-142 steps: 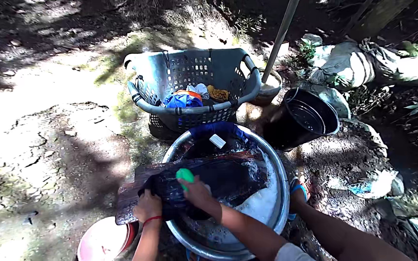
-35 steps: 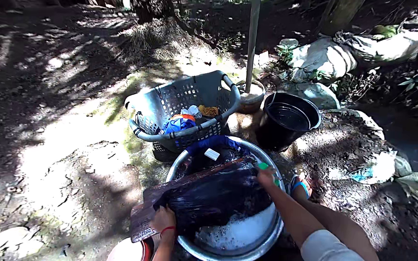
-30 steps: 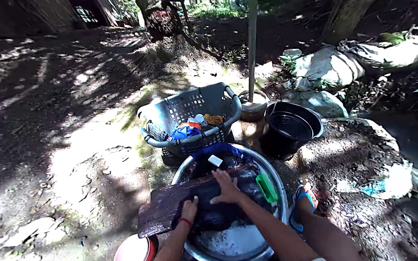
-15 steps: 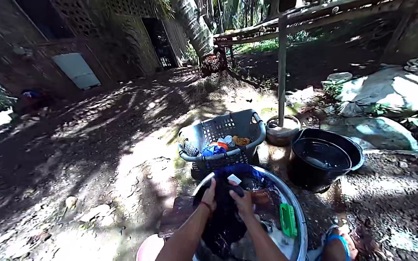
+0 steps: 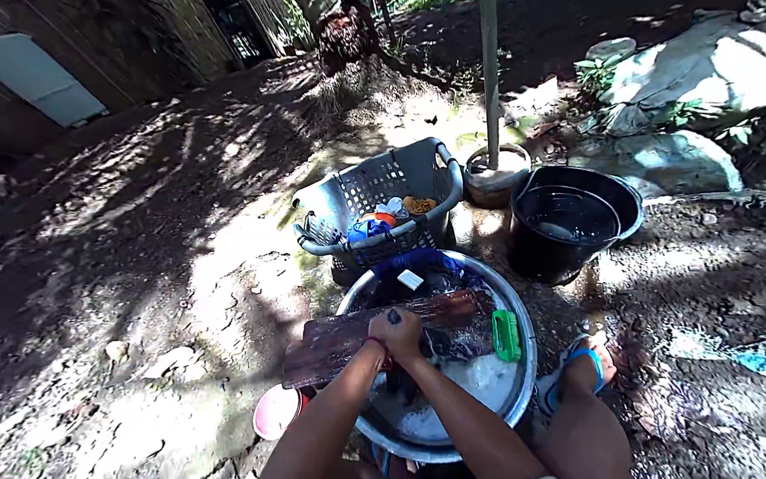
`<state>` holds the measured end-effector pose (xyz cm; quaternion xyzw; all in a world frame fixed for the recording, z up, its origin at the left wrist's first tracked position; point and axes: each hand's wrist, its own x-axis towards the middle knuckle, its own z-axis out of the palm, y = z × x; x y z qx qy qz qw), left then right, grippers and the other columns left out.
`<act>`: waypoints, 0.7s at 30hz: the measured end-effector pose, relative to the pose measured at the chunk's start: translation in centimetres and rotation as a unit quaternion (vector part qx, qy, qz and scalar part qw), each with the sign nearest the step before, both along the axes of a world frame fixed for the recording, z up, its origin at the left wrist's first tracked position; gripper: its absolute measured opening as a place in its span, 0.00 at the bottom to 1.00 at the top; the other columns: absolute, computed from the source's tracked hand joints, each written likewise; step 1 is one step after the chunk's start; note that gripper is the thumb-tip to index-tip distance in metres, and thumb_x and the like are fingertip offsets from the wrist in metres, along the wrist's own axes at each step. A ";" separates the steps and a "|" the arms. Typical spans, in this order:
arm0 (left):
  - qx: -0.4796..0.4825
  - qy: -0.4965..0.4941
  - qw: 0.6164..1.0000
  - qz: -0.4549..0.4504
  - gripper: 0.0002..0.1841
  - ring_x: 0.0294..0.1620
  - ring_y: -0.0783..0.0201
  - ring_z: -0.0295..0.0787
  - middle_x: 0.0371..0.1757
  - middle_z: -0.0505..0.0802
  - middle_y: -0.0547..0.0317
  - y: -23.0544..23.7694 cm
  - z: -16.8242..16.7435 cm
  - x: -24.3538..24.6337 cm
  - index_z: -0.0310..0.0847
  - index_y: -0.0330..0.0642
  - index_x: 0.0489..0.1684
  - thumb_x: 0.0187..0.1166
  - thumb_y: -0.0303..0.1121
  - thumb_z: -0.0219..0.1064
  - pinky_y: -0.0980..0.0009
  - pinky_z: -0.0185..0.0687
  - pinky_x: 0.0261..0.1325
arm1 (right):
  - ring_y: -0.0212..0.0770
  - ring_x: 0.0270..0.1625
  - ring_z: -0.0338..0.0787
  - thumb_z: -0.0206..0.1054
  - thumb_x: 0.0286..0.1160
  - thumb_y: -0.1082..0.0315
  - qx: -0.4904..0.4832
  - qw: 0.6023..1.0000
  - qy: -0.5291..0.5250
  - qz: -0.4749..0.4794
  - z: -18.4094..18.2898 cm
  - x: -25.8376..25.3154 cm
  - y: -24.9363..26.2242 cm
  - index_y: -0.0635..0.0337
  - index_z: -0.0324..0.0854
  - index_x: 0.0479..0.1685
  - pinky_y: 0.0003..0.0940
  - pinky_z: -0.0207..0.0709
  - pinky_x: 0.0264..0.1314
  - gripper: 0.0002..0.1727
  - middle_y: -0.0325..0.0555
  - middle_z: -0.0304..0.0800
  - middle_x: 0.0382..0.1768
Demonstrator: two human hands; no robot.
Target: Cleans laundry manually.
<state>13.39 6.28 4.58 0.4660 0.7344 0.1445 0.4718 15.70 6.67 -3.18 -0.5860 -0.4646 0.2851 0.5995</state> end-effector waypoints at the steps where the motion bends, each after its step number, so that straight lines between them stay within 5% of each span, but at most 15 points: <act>1: 0.043 -0.099 0.993 0.046 0.18 0.59 0.53 0.82 0.61 0.85 0.39 1.0 -0.8 -1.0 0.74 0.27 0.68 0.95 0.32 0.46 0.58 0.76 0.64 | 0.63 0.40 0.93 0.71 0.68 0.69 -0.034 0.999 -0.023 -0.026 -0.8 1.3 0.9 0.75 0.89 0.29 0.62 0.82 0.49 0.13 0.66 0.92 0.31; 3: 0.040 -0.275 0.958 0.074 0.21 0.42 0.60 0.88 0.43 0.89 0.51 2.8 -0.9 -3.1 0.75 0.39 0.60 0.96 0.45 0.41 0.60 0.85 0.45 | 0.66 0.62 0.88 0.70 0.76 0.61 -0.156 0.985 -0.064 -0.038 -2.5 5.1 3.1 0.74 0.90 0.43 0.62 0.75 0.68 0.19 0.70 0.90 0.53; 4: 0.048 -0.340 0.938 0.056 0.25 0.41 0.63 0.90 0.42 0.91 0.56 3.4 -0.3 -4.0 0.74 0.43 0.60 0.95 0.50 0.35 0.63 0.88 0.44 | 0.68 0.75 0.78 0.71 0.77 0.55 -0.196 0.978 -0.069 -0.036 -3.1 6.9 4.0 0.73 0.89 0.54 0.63 0.66 0.78 0.24 0.71 0.82 0.67; 6: 0.099 -0.440 0.891 0.060 0.36 0.48 0.65 0.91 0.50 0.91 0.57 4.7 -1.7 -6.1 0.68 0.45 0.69 0.90 0.61 0.21 0.65 0.88 0.49 | 0.73 0.89 0.55 0.73 0.75 0.47 -0.231 0.971 -0.052 -0.043 -3.2 9.1 4.4 0.69 0.76 0.74 0.73 0.50 0.84 0.37 0.72 0.62 0.84; 8: 0.109 -0.452 0.874 0.142 0.44 0.60 0.58 0.85 0.65 0.85 0.49 4.7 -6.6 -6.9 0.61 0.45 0.81 0.84 0.70 0.18 0.57 0.83 0.56 | 0.70 0.92 0.49 0.73 0.75 0.46 -0.206 0.977 -0.026 -0.044 -1.8 8.9 3.6 0.66 0.66 0.84 0.76 0.43 0.86 0.44 0.68 0.56 0.89; 10: 0.039 -0.371 0.913 0.166 0.44 0.72 0.51 0.78 0.77 0.79 0.44 2.7 -11.4 -5.4 0.59 0.43 0.86 0.87 0.68 0.25 0.46 0.77 0.66 | 0.65 0.91 0.58 0.76 0.72 0.48 -0.121 0.992 -0.025 -0.020 -0.9 7.3 2.1 0.68 0.65 0.85 0.70 0.47 0.88 0.46 0.67 0.62 0.87; 12: -0.007 -0.303 0.948 0.093 0.39 0.76 0.51 0.75 0.80 0.77 0.43 1.2 -13.1 -3.3 0.61 0.42 0.86 0.91 0.62 0.27 0.48 0.73 0.71 | 0.65 0.89 0.62 0.78 0.64 0.48 -0.022 0.999 -0.026 0.022 -1.7 5.5 0.6 0.73 0.66 0.82 0.72 0.42 0.89 0.50 0.67 0.67 0.85; 14: 0.030 -0.271 0.962 -0.002 0.34 0.76 0.56 0.73 0.81 0.75 0.43 0.6 -11.1 -2.0 0.59 0.39 0.86 0.95 0.52 0.25 0.56 0.71 0.75 | 0.67 0.89 0.63 0.76 0.55 0.36 0.025 0.996 -0.069 0.048 -5.8 5.1 -0.3 0.74 0.69 0.81 0.81 0.34 0.86 0.57 0.65 0.71 0.83; 16: 0.070 -0.290 0.953 -0.049 0.39 0.84 0.54 0.67 0.87 0.68 0.40 0.9 -5.9 -2.6 0.47 0.36 0.91 0.92 0.56 0.22 0.54 0.65 0.82 | 0.68 0.92 0.57 0.75 0.49 0.30 -0.029 0.990 -0.120 0.064 -10.8 6.8 -1.1 0.68 0.73 0.81 0.85 0.28 0.83 0.60 0.60 0.70 0.85; 17: 0.101 -0.315 0.943 -0.042 0.42 0.79 0.56 0.73 0.81 0.75 0.42 1.0 -3.3 -3.6 0.51 0.36 0.90 0.89 0.63 0.25 0.55 0.71 0.78 | 0.71 0.93 0.51 0.79 0.52 0.35 -0.080 0.985 -0.133 0.069 -13.1 8.0 -1.5 0.63 0.76 0.80 0.86 0.26 0.83 0.54 0.58 0.67 0.87; 19: 0.193 -0.402 0.895 0.010 0.48 0.55 0.65 0.90 0.55 0.91 0.56 1.2 0.2 -5.8 0.69 0.41 0.72 0.73 0.79 0.46 0.64 0.88 0.55 | 0.78 0.93 0.41 0.81 0.63 0.53 -0.178 0.975 -0.115 0.063 -15.2 9.9 -1.7 0.58 0.87 0.69 0.84 0.29 0.84 0.32 0.62 0.59 0.90; 21: 0.273 -0.491 0.823 0.083 0.51 0.56 0.65 0.90 0.56 0.93 0.62 1.6 0.6 -8.0 0.73 0.48 0.71 0.63 0.84 0.51 0.61 0.89 0.56 | 0.76 0.93 0.42 0.76 0.72 0.65 -0.206 0.977 -0.027 0.051 -12.7 9.7 -1.4 0.69 0.88 0.61 0.73 0.37 0.89 0.21 0.69 0.56 0.90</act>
